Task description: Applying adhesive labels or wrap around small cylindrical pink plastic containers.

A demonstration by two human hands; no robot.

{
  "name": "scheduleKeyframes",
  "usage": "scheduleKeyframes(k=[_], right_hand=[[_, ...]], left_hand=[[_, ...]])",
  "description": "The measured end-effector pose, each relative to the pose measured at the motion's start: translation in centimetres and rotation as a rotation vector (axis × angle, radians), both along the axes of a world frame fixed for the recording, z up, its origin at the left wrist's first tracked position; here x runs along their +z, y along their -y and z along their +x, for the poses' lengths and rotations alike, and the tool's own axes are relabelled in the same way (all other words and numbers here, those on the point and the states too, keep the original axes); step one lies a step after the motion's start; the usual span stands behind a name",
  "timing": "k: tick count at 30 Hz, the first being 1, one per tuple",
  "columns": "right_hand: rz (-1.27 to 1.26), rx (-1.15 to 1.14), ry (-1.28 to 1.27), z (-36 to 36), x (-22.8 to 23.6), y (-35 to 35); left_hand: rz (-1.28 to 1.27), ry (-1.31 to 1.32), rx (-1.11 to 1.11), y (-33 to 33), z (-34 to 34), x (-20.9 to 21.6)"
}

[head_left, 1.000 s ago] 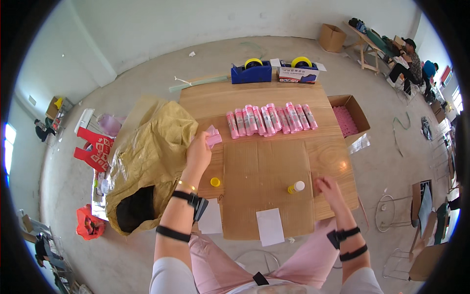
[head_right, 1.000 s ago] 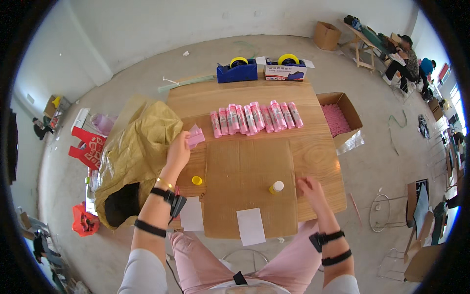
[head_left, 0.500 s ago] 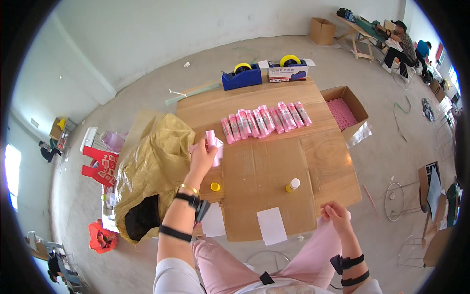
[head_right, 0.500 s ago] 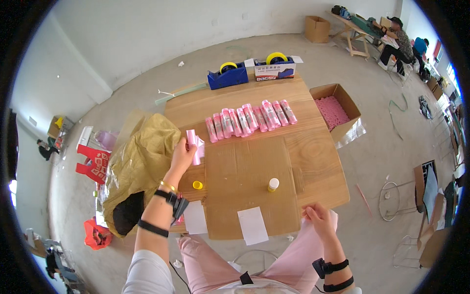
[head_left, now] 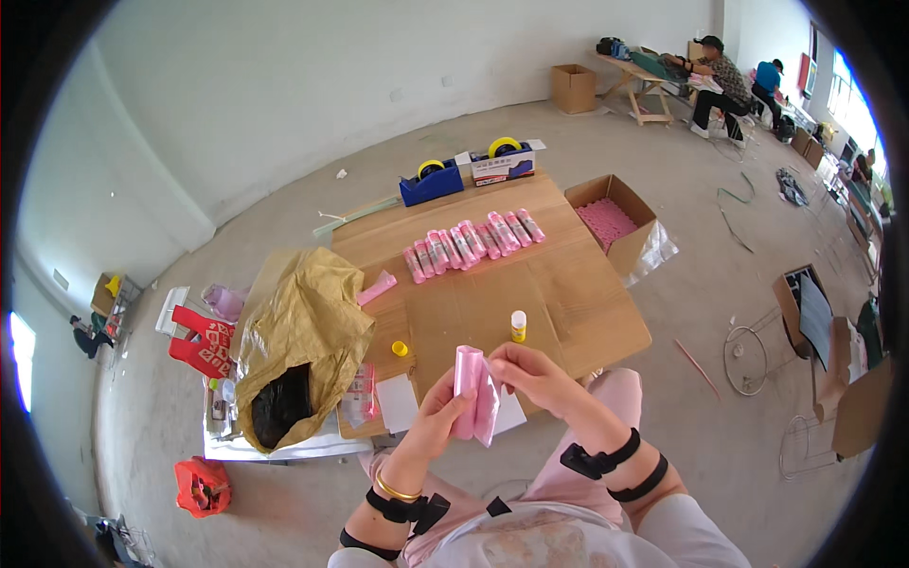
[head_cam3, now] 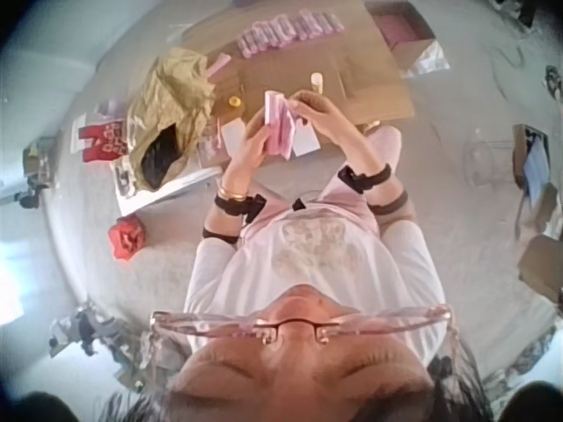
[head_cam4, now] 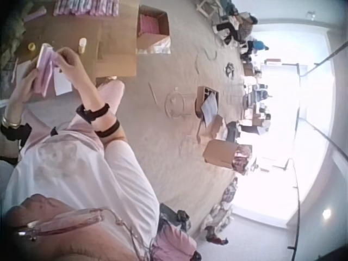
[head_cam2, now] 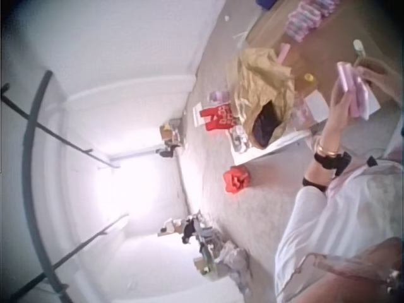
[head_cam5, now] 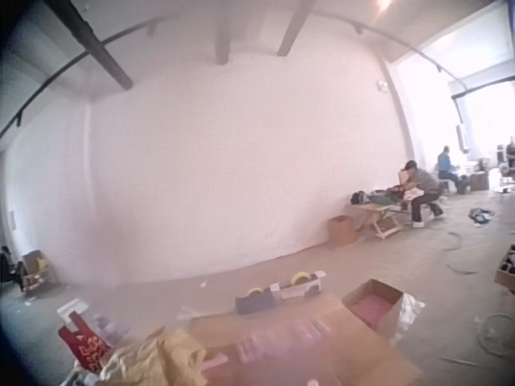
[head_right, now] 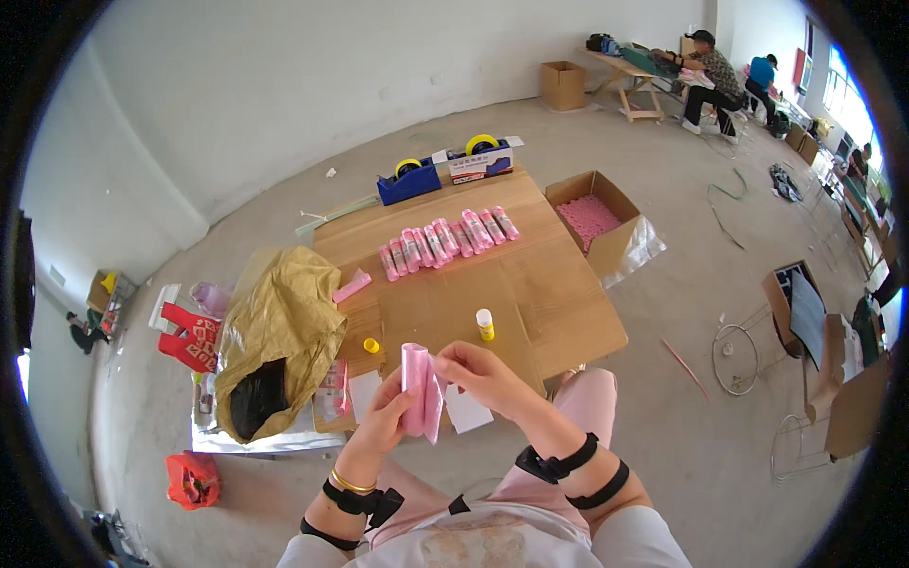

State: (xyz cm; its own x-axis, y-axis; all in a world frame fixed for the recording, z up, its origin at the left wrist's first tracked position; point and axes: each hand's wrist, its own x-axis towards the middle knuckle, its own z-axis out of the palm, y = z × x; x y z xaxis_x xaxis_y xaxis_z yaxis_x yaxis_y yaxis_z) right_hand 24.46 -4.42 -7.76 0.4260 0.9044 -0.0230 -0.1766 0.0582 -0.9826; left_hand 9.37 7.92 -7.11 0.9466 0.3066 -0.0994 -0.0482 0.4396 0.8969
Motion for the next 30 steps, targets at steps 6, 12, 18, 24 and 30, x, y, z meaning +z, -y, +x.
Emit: scheduleKeyframes(k=[6,12,18,24,30], right_hand=[[0.079,0.021,-0.050,-1.9,2.4,4.2],[0.233,-0.187,0.041,-3.1,3.9,6.2],[0.116,-0.184,0.649,-4.6,6.4,7.1],[0.149,-0.341,0.455,-4.7,4.2,7.9],[0.151,-0.352,-0.006,-5.2,4.7,7.7]], left_hand=[[0.390,-0.017,-0.027,1.9,-2.7,1.2],[1.060,-0.060,0.071,5.5,-2.7,5.5],[1.354,0.035,0.100,6.9,-2.6,6.2],[0.877,-0.127,-0.127,6.0,-3.7,5.8],[1.217,0.071,0.201,7.0,-2.8,6.4]])
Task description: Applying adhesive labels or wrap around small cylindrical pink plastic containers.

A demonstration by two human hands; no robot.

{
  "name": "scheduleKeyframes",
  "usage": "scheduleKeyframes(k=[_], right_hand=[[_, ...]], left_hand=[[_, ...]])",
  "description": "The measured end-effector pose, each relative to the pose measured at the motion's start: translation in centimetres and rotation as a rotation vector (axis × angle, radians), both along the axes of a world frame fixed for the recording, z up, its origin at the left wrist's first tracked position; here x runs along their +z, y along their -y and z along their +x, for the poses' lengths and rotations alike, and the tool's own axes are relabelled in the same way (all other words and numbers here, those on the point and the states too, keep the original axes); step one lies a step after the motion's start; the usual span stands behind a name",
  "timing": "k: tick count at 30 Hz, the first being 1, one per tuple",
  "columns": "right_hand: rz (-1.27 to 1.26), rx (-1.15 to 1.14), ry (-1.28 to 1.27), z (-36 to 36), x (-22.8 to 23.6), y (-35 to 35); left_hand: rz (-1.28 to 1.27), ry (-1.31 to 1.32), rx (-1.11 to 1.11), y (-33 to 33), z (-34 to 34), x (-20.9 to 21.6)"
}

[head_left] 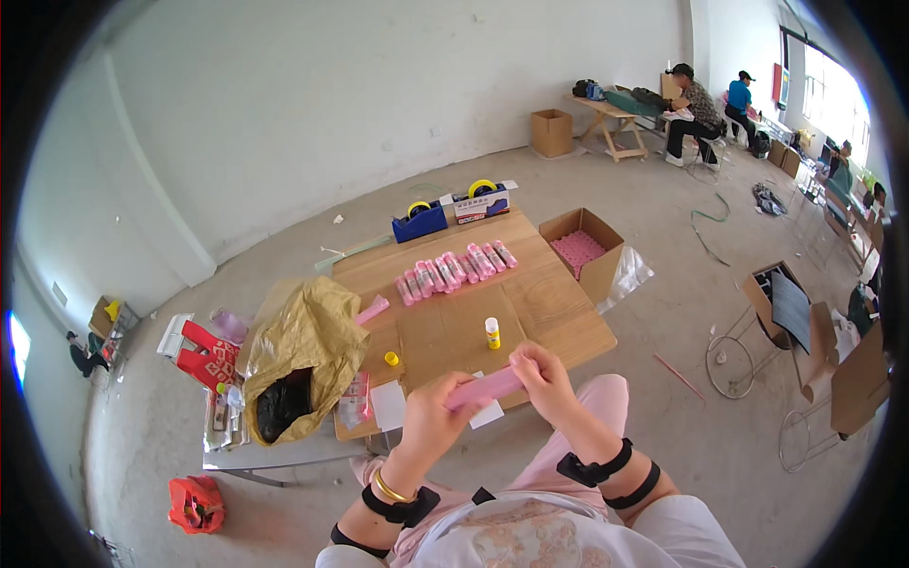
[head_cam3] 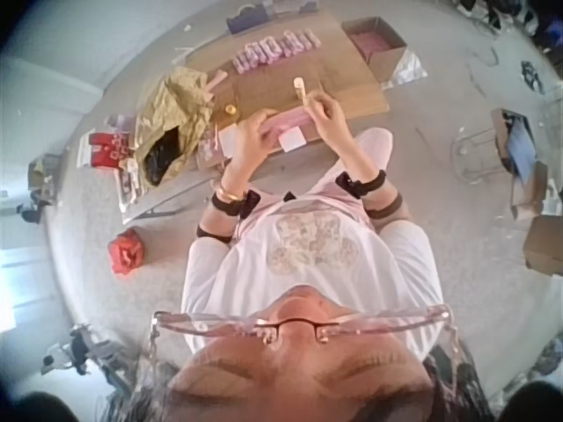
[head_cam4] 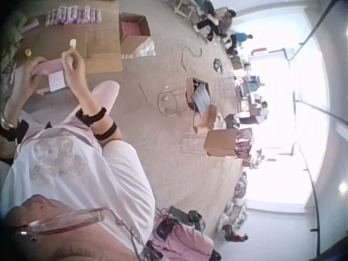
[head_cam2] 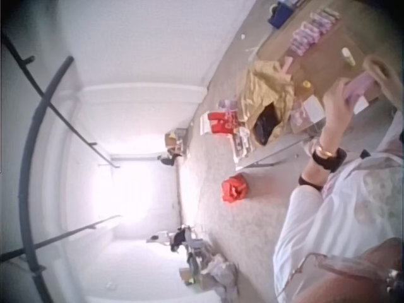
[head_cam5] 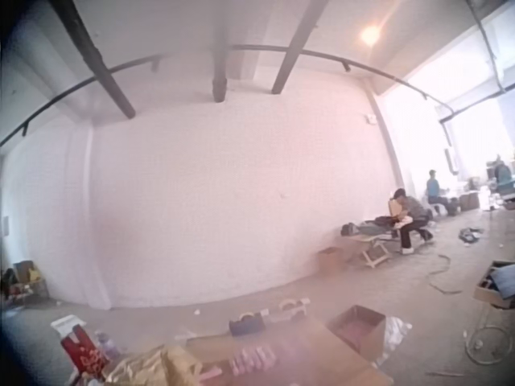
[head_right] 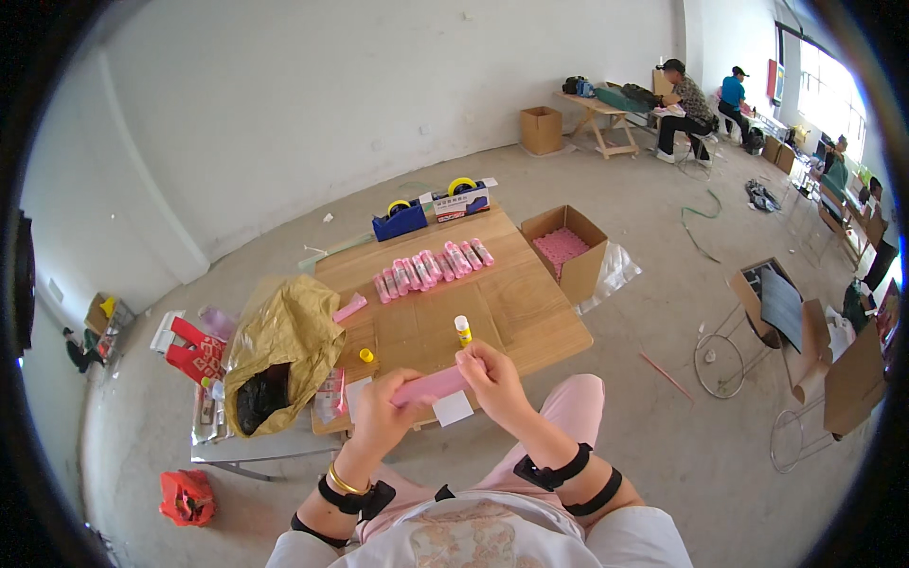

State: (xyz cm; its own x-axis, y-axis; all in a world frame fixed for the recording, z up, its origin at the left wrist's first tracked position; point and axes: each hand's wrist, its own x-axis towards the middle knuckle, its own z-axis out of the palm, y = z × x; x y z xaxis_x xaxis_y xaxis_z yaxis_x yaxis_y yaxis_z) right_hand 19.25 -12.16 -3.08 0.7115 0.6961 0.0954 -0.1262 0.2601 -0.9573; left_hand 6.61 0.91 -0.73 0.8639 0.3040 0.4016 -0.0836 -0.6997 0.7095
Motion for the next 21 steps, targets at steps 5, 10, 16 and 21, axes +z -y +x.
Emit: scheduleKeyframes(k=[5,10,16,21], right_hand=[[0.041,-0.274,0.540,-0.8,1.0,0.3],[-0.011,-0.177,0.396,-0.8,0.5,0.2],[-0.007,-0.196,0.273,-0.1,-0.4,-0.5],[0.009,-0.286,0.675,-0.6,0.4,0.0]], left_hand=[[-0.571,-0.045,0.012,-0.4,0.9,0.2],[-0.629,0.012,0.170,-0.5,1.6,-1.0],[-0.053,0.162,0.175,0.7,1.2,0.1],[-0.746,0.067,0.053,-0.4,1.2,-1.3]])
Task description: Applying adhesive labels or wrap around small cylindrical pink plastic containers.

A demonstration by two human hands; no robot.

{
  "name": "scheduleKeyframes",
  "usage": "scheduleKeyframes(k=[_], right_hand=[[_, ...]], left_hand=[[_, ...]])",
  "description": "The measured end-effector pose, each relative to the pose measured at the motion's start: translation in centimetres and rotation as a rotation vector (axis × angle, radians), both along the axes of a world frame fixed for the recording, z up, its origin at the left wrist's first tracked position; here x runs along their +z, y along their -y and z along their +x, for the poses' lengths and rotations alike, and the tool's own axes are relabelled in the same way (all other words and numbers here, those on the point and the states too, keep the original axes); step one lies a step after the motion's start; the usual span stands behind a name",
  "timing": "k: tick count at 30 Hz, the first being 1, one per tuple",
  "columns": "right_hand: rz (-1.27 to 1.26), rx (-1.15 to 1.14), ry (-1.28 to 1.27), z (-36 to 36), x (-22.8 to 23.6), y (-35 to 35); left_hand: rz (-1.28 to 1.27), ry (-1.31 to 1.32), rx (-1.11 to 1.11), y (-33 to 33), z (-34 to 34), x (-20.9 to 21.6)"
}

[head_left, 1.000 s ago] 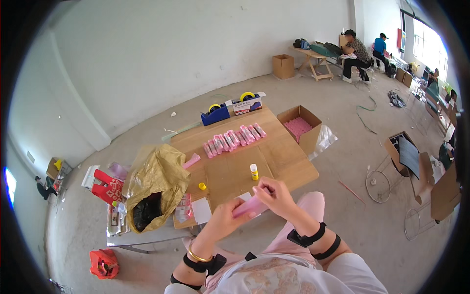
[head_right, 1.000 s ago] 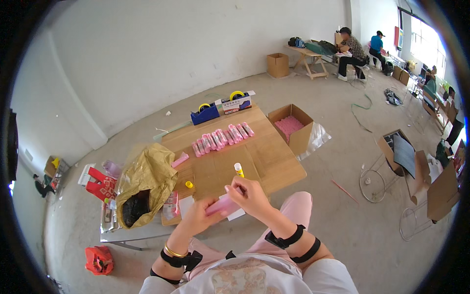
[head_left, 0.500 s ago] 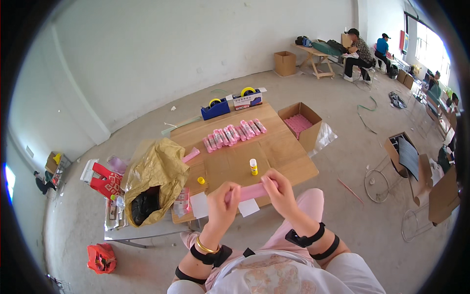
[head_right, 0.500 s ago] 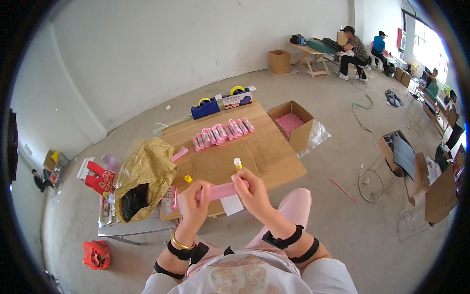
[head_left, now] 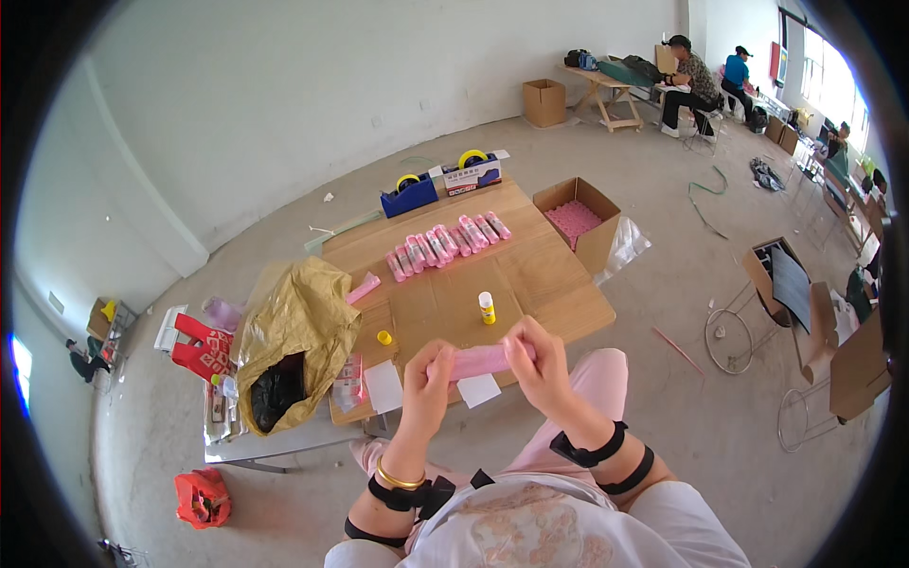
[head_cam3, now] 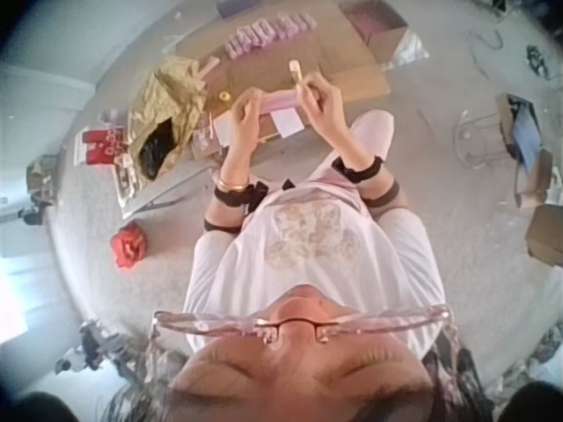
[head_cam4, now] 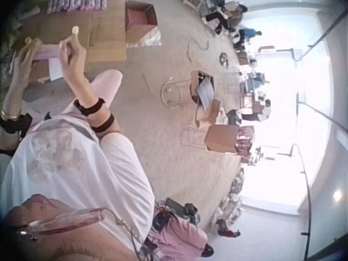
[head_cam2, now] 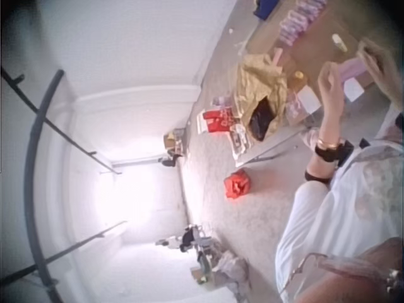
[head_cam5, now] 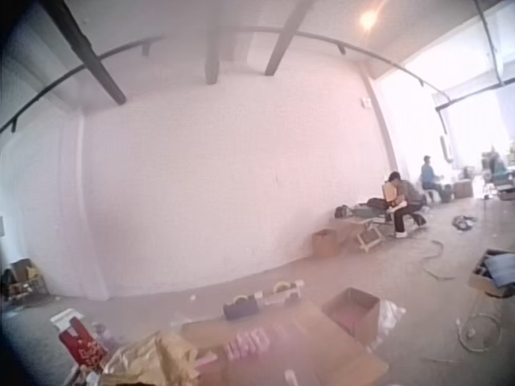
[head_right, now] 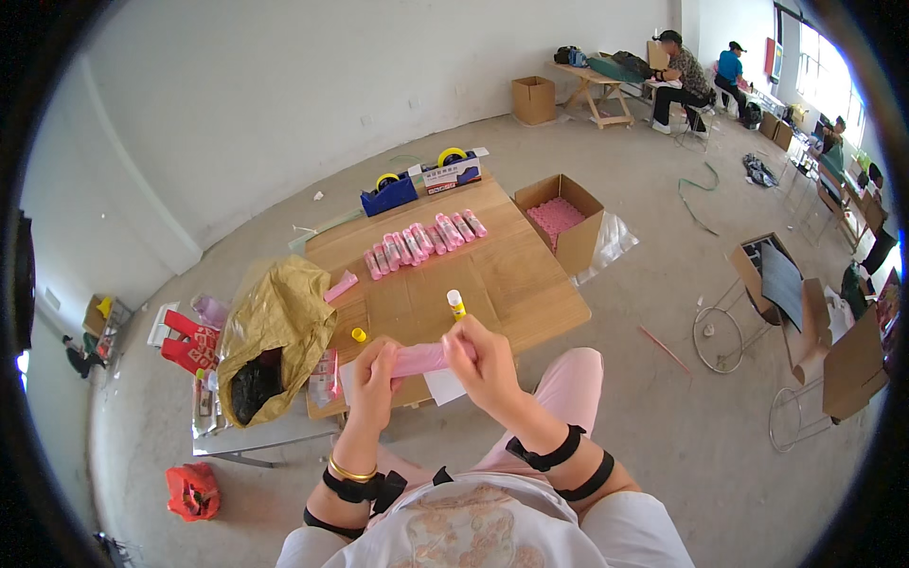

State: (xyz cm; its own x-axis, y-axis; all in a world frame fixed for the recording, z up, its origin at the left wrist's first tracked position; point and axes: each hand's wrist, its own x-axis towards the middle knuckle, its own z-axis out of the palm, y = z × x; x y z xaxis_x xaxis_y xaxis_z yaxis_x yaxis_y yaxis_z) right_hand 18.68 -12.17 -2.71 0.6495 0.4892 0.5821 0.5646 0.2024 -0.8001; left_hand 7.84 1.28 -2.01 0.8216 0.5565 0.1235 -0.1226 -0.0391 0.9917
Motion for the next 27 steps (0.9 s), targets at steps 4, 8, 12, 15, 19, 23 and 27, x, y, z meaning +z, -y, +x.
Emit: scheduleKeyframes(k=[4,8,12,15,19,23,27], right_hand=[[-0.060,0.173,-0.531,0.5,-1.4,-0.4],[-0.004,0.076,-0.308,0.3,-1.7,-0.6],[-0.011,0.337,-0.832,0.8,-2.4,-1.1],[-0.033,0.091,-0.386,0.2,-2.5,-1.1],[-0.079,0.266,-0.719,0.7,-3.1,-1.6],[-0.087,0.095,-0.339,-0.7,-2.6,-1.8],[-0.126,0.103,-0.274,-0.1,-2.5,-1.8]], left_hand=[[0.424,0.057,0.108,0.8,-0.1,-0.1],[-0.027,-0.060,0.048,0.4,0.2,-0.9],[0.389,0.051,0.128,0.5,0.1,-1.1],[0.234,0.026,0.083,0.4,-0.2,-1.5],[0.563,0.075,0.105,0.4,-0.7,-1.4],[0.283,-0.012,0.149,-0.5,-1.0,-2.4],[0.150,-0.095,0.113,-0.8,-0.9,-2.0]])
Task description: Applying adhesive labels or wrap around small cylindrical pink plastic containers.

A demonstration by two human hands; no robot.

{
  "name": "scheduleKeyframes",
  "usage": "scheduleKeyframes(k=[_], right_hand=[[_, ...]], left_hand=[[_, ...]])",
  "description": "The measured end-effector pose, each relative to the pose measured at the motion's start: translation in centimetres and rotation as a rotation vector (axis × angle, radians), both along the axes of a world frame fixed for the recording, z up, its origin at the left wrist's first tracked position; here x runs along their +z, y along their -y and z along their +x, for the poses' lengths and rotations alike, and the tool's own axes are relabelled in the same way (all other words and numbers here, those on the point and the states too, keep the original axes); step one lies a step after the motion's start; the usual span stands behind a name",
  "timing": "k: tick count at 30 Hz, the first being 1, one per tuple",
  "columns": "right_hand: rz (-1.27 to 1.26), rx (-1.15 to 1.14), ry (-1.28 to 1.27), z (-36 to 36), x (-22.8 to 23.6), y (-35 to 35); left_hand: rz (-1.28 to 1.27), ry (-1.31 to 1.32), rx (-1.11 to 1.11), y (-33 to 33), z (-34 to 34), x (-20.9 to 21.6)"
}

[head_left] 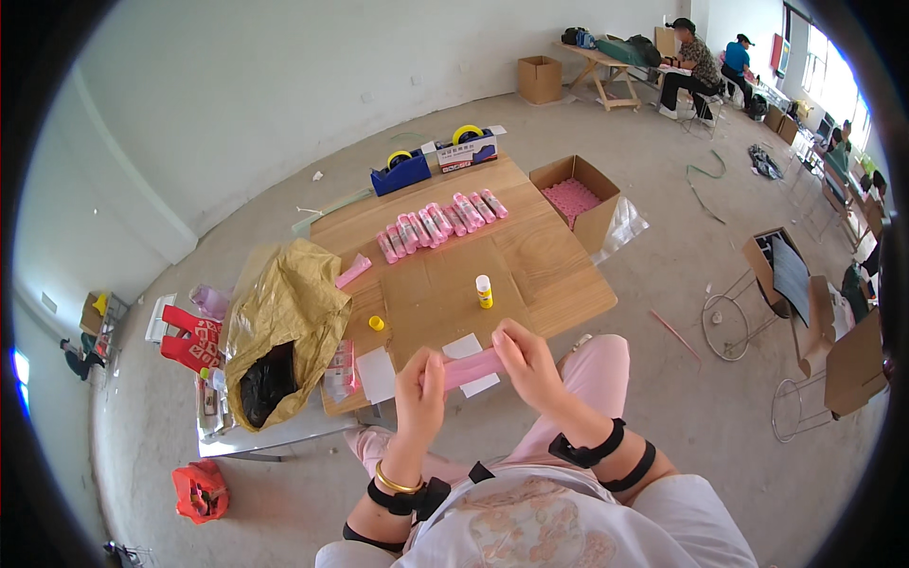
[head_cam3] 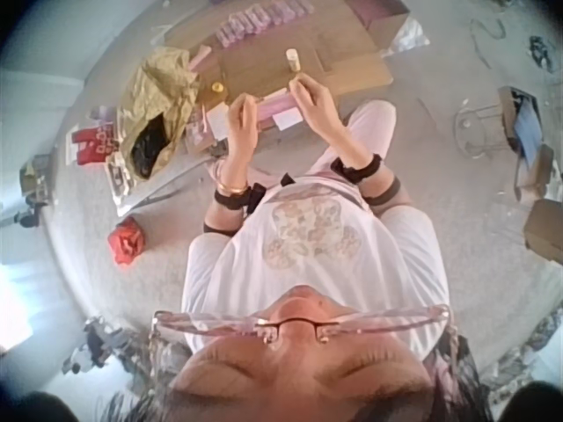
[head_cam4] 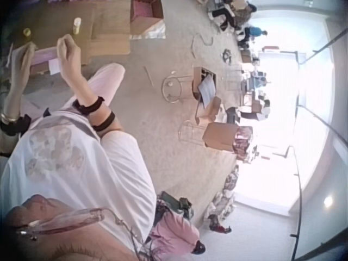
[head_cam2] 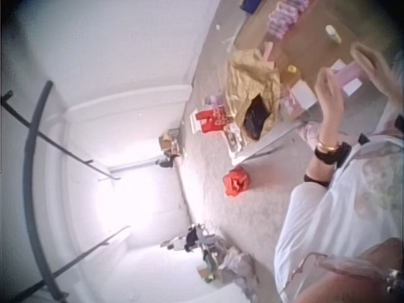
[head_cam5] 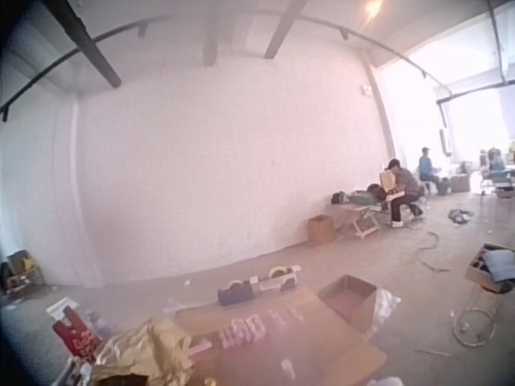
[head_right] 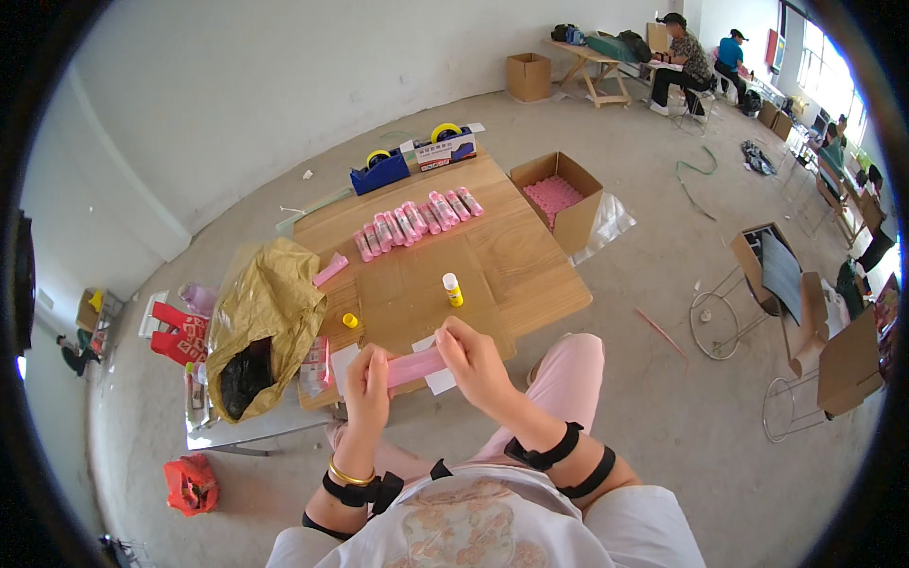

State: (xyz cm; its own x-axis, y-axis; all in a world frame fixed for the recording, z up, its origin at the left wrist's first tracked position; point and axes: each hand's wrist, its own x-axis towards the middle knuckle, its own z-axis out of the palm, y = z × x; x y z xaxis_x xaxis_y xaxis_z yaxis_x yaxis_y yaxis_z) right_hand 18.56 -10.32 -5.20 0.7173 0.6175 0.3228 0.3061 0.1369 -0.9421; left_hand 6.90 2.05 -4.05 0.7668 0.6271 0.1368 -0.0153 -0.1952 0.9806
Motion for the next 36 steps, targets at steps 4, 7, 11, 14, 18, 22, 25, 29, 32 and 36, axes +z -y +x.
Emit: scheduleKeyframes(k=[4,7,11,14,18,22,25,29,32,36], right_hand=[[-0.006,0.079,-0.366,0.1,-0.1,0.2],[-0.051,-0.057,-0.111,-0.8,-0.4,0.9],[0.140,0.089,-0.296,0.4,-5.8,-2.2],[-0.085,0.021,0.036,-0.1,-1.9,0.3],[0.074,0.044,-0.172,0.9,-4.9,-0.9],[-0.016,0.056,-0.225,0.9,-4.7,-0.9],[-0.160,0.061,-0.043,1.0,-3.2,0.1],[-0.007,0.052,-0.271,1.6,-6.0,-1.1],[-0.064,0.036,-0.181,1.0,-4.2,-0.2],[0.097,0.051,-0.279,1.7,-6.7,-1.2]], left_hand=[[0.084,0.048,0.012,0.6,1.1,-1.5],[0.193,-0.089,-0.033,-0.8,0.3,-2.9],[0.909,0.144,0.084,-2.6,0.0,-4.8],[-0.409,-0.330,0.062,-3.1,0.2,-4.2],[0.708,-0.007,0.108,1.1,1.2,-0.8],[0.621,0.074,0.066,0.4,1.7,-1.1],[-0.040,-0.369,0.001,-0.6,1.5,-2.3],[0.624,0.029,0.026,-1.3,1.7,-4.7],[0.250,-0.193,-0.046,-1.9,1.2,-5.0],[1.181,0.146,0.178,-1.1,1.9,-4.9]])
